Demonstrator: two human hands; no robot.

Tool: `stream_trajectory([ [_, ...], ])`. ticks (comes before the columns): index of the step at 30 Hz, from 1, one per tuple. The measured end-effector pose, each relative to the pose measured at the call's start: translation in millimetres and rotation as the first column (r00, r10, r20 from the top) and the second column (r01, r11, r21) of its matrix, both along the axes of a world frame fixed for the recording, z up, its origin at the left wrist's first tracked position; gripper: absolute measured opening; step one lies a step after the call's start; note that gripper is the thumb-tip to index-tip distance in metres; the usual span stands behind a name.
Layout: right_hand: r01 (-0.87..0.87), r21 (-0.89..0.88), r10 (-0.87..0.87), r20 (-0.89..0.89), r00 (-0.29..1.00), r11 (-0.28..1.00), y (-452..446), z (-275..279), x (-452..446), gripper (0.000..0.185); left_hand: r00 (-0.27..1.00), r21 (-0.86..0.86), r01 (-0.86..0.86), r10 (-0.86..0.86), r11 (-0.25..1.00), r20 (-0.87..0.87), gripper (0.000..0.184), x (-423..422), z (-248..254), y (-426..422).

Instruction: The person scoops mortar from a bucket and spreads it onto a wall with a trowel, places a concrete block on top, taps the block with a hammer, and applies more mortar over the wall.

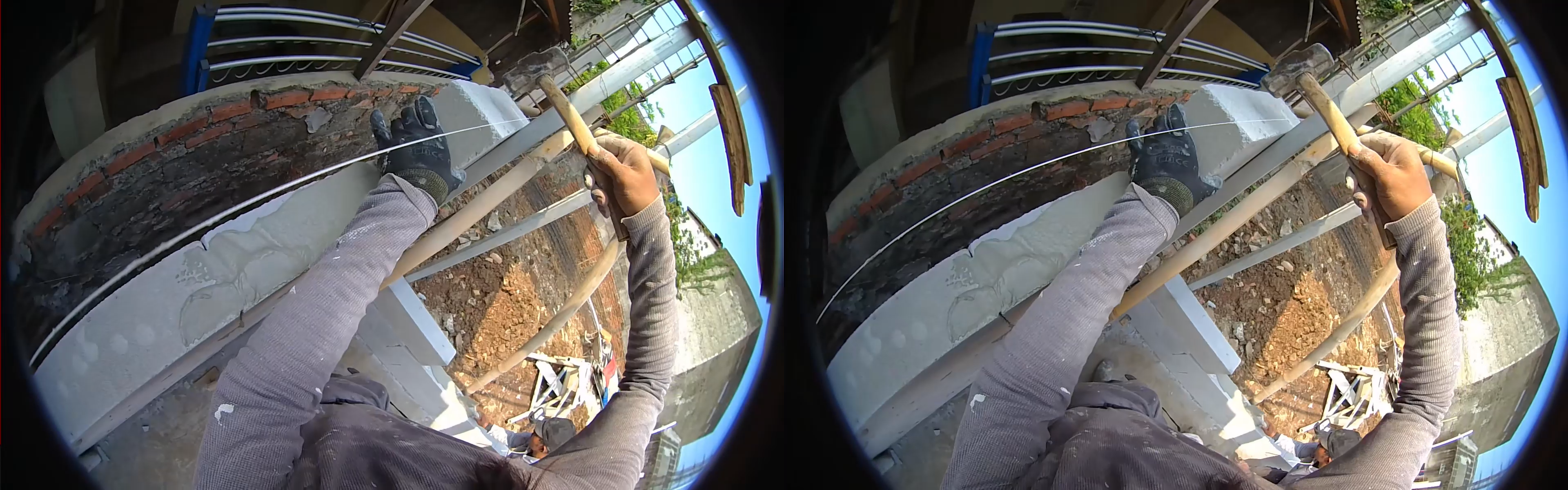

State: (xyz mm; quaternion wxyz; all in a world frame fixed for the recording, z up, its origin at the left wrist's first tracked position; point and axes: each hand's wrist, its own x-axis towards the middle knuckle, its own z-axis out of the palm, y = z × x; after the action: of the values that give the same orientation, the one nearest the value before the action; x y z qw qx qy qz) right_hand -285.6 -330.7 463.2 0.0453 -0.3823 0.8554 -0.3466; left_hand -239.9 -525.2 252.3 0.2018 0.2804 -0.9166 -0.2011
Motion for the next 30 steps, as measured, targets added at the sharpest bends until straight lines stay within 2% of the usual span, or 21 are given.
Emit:
stream_trajectory([
  [3, -0.002, 0.016, 0.004, -0.154, 0.988, 1.0, 3, 9, 1, 0.026, 1.0, -0.015, 0.014, -0.014, 1.0, 0.005, 0.119, -2, -1, 0],
  [6, -0.03, 0.114, 0.037, -0.062, 0.997, 0.993, 4, 5, 3, 0.029, 0.999, -0.026, 0.02, -0.019, 0.999, 0.044, 0.12, -4, -1, 1],
  [7, -0.035, 0.177, 0.076, -0.227, 0.971, 0.984, 7, -8, -15, 0.029, 0.999, -0.012, 0.012, -0.012, 1.0, 0.035, 0.121, -2, 0, 1],
  [10, -0.004, 0.24, 0.042, -0.152, 0.988, 0.971, 7, -10, -15, 0.028, 1.0, -0.037, 0.008, -0.007, 0.999, 0.006, 0.125, 2, 0, 4],
  [12, -0.015, 0.225, 0.008, 0.03, 1.0, 0.974, 3, -3, -2, 0.027, 1.0, -0.046, 0.007, -0.007, 0.999, -0.014, 0.127, 2, 0, 3],
  [13, -0.061, 0.18, 0.049, 0.068, 0.996, 0.982, 4, -2, -6, 0.027, 0.999, -0.048, 0.007, -0.008, 0.999, -0.031, 0.129, -1, -1, 3],
  [14, -0.058, 0.165, 0.047, 0.067, 0.997, 0.985, 6, -2, -9, 0.027, 0.999, -0.064, 0.01, -0.012, 0.998, -0.031, 0.129, -3, -4, 4],
  [16, -0.085, 0.125, 0.092, -0.051, 0.994, 0.988, 9, -2, -16, 0.027, 0.999, -0.109, -0.023, 0.019, 0.994, -0.038, 0.131, -4, -6, 4],
  [17, -0.101, 0.08, 0.104, -0.029, 0.994, 0.992, 11, 1, -18, 0.028, 0.999, -0.118, -0.014, 0.011, 0.993, -0.03, 0.131, -7, -9, 3],
  [18, -0.082, 0.041, 0.083, -0.026, 0.996, 0.996, 11, 5, -12, 0.028, 0.998, -0.109, -0.028, 0.021, 0.994, -0.067, 0.131, -6, -10, 4],
  [21, -0.063, 0.006, 0.063, -0.19, 0.98, 0.998, 7, 1, -3, 0.026, 0.993, -0.095, -0.042, 0.031, 0.995, -0.111, 0.129, -1, -5, 7],
  [22, -0.053, 0.001, 0.052, -0.182, 0.982, 0.999, 9, -2, -9, 0.026, 0.991, -0.091, -0.055, 0.043, 0.994, -0.128, 0.129, -1, -4, 7],
  [24, -0.075, 0.241, 0.115, -0.157, 0.981, 0.968, 12, -4, -21, 0.026, 0.985, -0.067, -0.042, 0.03, 0.997, -0.171, 0.129, 0, -7, 8],
  [25, -0.043, 0.336, 0.093, -0.132, 0.987, 0.941, 12, -8, -17, 0.027, 0.981, -0.087, -0.05, 0.033, 0.995, -0.192, 0.13, -1, -8, 8],
  [26, -0.027, 0.311, 0.077, -0.148, 0.986, 0.95, 14, -12, -21, 0.026, 0.976, -0.108, -0.058, 0.034, 0.992, -0.213, 0.131, -3, -8, 8],
  [27, -0.012, 0.286, 0.061, -0.164, 0.985, 0.958, 16, -16, -24, 0.026, 0.99, -0.061, -0.06, 0.051, 0.996, -0.134, 0.131, -5, -6, 7],
  [28, 0.013, 0.265, 0.006, -0.071, 0.997, 0.964, 15, -13, -12, 0.027, 0.99, -0.076, -0.055, 0.044, 0.996, -0.133, 0.131, -7, -8, 7],
  [29, 0.015, 0.249, 0.003, -0.072, 0.997, 0.968, 18, -17, -16, 0.027, 0.985, -0.097, -0.071, 0.055, 0.993, -0.161, 0.131, -10, -13, 7],
  [30, -0.009, 0.25, 0.054, -0.175, 0.983, 0.968, 20, -23, -26, 0.027, 0.979, -0.12, -0.091, 0.067, 0.989, -0.193, 0.13, -13, -16, 6],
])
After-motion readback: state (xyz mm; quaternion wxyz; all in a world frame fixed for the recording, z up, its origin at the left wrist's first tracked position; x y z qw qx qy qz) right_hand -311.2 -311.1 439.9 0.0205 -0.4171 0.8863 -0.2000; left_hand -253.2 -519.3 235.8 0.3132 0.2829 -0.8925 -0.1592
